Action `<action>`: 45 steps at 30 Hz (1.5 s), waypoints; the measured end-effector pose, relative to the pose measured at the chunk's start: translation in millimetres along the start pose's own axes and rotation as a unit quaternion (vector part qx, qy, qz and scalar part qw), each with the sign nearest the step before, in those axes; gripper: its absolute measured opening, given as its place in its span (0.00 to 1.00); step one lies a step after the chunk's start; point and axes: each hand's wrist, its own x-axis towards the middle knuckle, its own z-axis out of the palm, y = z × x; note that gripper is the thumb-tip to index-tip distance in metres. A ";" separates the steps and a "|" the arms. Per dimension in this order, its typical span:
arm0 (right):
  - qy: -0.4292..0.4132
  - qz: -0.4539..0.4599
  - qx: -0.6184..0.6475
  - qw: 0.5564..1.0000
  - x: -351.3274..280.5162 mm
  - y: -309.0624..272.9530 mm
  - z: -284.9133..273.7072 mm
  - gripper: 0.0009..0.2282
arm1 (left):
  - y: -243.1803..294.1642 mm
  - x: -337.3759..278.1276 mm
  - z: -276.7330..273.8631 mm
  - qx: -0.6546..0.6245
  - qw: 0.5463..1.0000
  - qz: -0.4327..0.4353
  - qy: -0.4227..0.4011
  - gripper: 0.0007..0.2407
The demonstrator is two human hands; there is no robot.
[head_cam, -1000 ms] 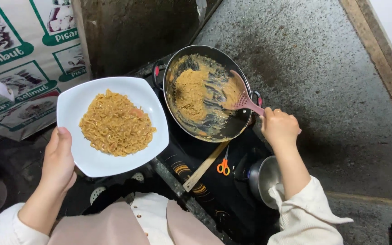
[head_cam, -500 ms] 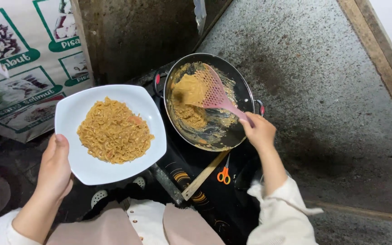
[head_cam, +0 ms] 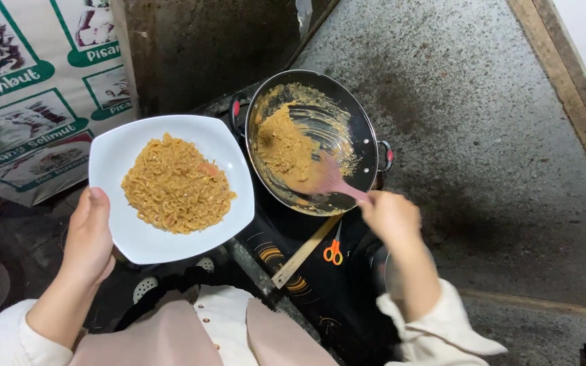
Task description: Serving cooked noodles from a wok onto a plate using a slotted spatula
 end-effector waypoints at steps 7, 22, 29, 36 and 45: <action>0.136 0.008 0.236 0.962 55.3 -1.2 76.3 0.17 | 9.5 -7.1 0.8 0.001 1.000 -0.026 0.001 0.37; 0.288 -0.019 0.103 0.952 18.4 80.4 63.6 0.17 | 14.7 -5.7 4.4 0.008 0.999 -0.020 -0.024 0.37; 0.299 -0.070 -0.120 0.944 56.3 75.6 77.0 0.10 | 19.1 -4.9 12.2 0.006 0.999 -0.021 -0.034 0.37; 0.181 -0.077 0.117 0.973 68.0 7.7 96.8 0.17 | -2.3 2.4 6.8 0.005 1.000 -0.011 -0.011 0.34; 0.213 0.034 0.320 0.923 16.2 44.1 101.7 0.19 | 18.2 -4.0 19.4 -0.004 0.999 -0.022 -0.032 0.39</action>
